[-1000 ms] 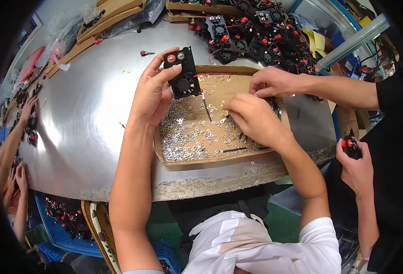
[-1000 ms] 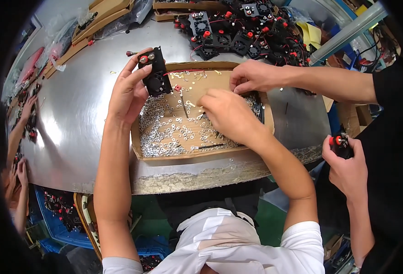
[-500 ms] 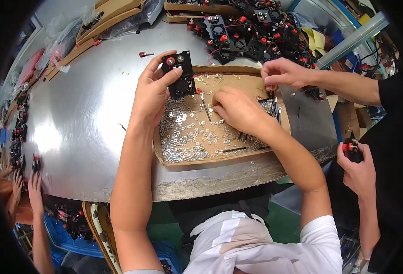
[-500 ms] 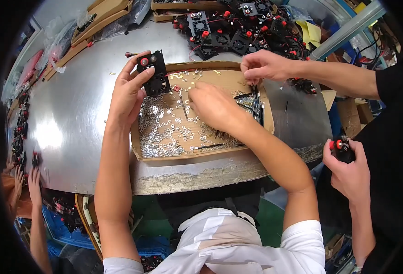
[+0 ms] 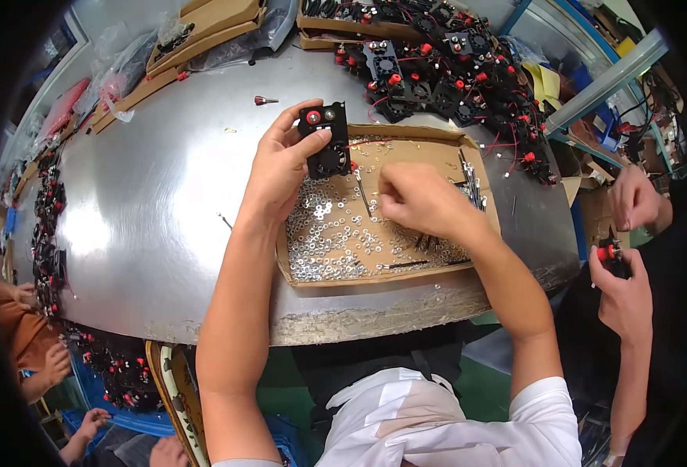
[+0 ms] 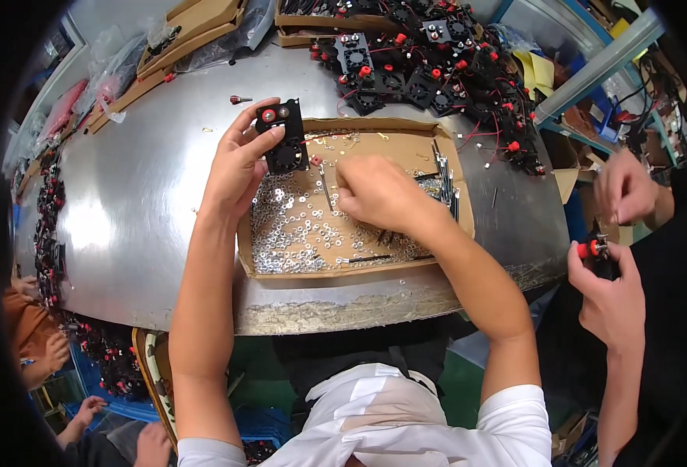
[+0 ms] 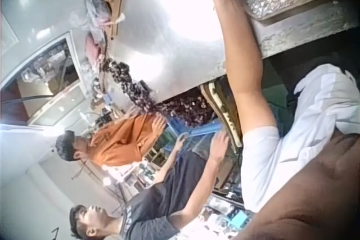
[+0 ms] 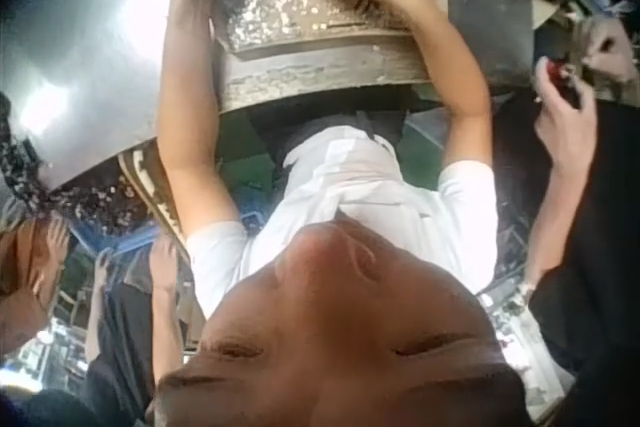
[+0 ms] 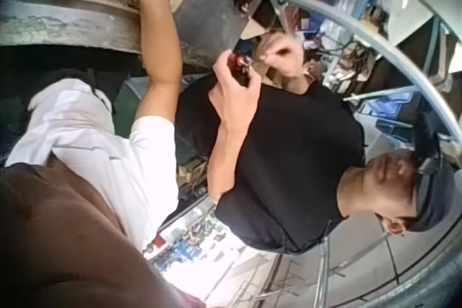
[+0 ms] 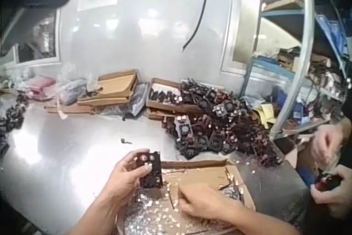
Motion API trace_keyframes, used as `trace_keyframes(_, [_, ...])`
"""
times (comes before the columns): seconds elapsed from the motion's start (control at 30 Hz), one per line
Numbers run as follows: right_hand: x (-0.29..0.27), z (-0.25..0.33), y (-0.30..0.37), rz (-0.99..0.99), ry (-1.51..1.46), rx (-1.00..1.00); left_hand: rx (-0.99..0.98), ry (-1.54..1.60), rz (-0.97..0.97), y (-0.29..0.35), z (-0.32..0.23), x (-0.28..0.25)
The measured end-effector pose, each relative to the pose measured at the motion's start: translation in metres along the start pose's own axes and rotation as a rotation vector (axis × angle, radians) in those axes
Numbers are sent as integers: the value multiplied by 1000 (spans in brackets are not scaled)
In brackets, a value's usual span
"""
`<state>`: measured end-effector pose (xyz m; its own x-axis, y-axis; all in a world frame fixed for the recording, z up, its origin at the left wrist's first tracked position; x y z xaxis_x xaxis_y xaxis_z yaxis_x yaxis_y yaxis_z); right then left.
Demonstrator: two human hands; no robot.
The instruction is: Assembling small electronic components by connecting wires to plastic housings at a factory workstation.
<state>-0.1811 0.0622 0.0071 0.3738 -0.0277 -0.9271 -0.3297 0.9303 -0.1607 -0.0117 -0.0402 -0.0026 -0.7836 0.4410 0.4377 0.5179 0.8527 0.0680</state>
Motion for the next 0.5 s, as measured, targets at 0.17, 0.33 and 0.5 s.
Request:
trace_keyframes(0.17, [-27, -12, 7, -213, -874, 239, -81, -37, 53, 5, 0, 6])
trace_keyframes(0.33, [-32, -15, 7, -292, -1036, 253, -153, -77, 134, 5, 8, 13])
trace_keyframes(0.5, [-32, -16, 4, -341, -990, 266, -181, -95, 161, 6, 10, 13])
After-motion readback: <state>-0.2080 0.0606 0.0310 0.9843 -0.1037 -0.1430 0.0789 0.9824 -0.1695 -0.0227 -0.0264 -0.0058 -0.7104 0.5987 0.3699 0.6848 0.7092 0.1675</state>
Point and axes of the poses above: each hand's wrist, its own y-axis away from the middle knuckle, its own x-axis out of the palm, z = x × y, the point moved 4 cm from there along -y, towards the middle knuckle, and after that the axes turned 5 degrees about -x, right-handed, at the moved point
